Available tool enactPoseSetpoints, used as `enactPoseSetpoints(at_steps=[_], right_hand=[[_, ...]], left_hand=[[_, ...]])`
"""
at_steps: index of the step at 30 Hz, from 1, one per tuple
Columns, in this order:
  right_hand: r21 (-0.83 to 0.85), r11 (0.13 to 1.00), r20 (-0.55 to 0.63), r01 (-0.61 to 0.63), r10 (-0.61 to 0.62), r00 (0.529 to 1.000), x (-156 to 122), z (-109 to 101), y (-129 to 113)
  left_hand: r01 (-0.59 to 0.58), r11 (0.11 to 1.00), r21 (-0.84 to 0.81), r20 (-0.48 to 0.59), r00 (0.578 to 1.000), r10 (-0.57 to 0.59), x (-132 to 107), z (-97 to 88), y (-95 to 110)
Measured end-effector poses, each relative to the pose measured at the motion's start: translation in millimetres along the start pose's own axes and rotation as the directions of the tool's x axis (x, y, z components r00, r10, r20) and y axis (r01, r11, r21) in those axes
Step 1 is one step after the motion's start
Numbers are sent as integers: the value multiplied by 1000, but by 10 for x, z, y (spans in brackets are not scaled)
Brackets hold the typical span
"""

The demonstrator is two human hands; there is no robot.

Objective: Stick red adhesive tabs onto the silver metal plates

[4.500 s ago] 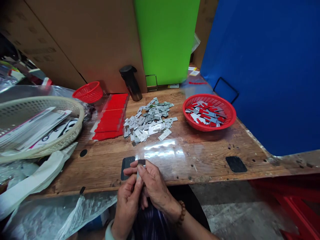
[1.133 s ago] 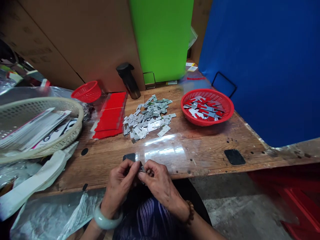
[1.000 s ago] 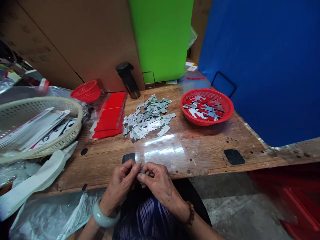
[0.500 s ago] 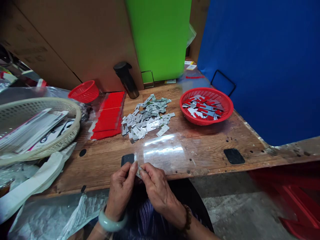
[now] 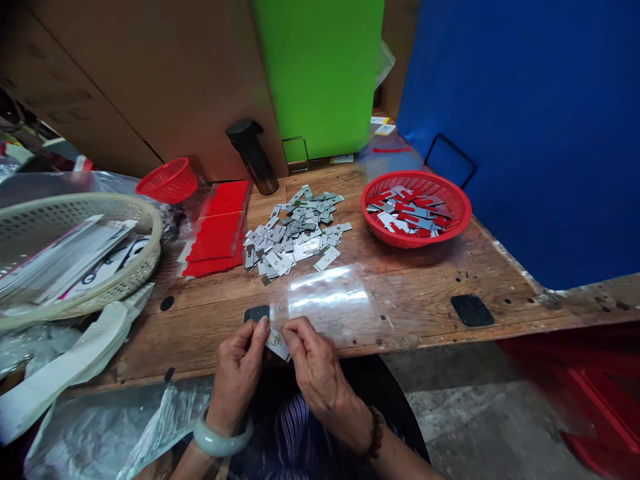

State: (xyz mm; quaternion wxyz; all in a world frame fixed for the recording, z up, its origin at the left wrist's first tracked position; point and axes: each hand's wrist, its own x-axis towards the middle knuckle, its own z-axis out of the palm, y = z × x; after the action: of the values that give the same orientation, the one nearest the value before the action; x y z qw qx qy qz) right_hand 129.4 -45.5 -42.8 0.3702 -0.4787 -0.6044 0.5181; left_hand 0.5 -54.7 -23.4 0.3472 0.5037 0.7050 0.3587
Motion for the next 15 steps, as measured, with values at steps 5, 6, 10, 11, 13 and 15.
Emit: enactPoseSetpoints(at_steps=[5, 6, 10, 11, 13, 15], right_hand=[[-39, 977, -57, 210, -212, 976, 25, -5, 6], [-74, 964, -67, 254, -259, 964, 23, -3, 12], [-204, 915, -54, 347, -365, 929, 9, 3, 41], [-221, 910, -47, 350, -369, 928, 6, 7, 49], [-251, 904, -37, 346, -366, 930, -3, 27, 66], [-292, 896, -29, 335, -359, 933, -13, 61, 79]], left_hand=[[-65, 998, 25, -9, 998, 65, -17, 3, 0], [-78, 996, 37, -12, 997, 78, -22, 2, 5], [-98, 993, 61, 9, 995, 97, -20, -11, 22], [-86, 995, 56, 25, 996, 85, -14, -17, 21], [-47, 998, 34, 65, 997, 44, 6, -32, 16], [-13, 1000, 23, 98, 995, 11, 29, -47, 16]])
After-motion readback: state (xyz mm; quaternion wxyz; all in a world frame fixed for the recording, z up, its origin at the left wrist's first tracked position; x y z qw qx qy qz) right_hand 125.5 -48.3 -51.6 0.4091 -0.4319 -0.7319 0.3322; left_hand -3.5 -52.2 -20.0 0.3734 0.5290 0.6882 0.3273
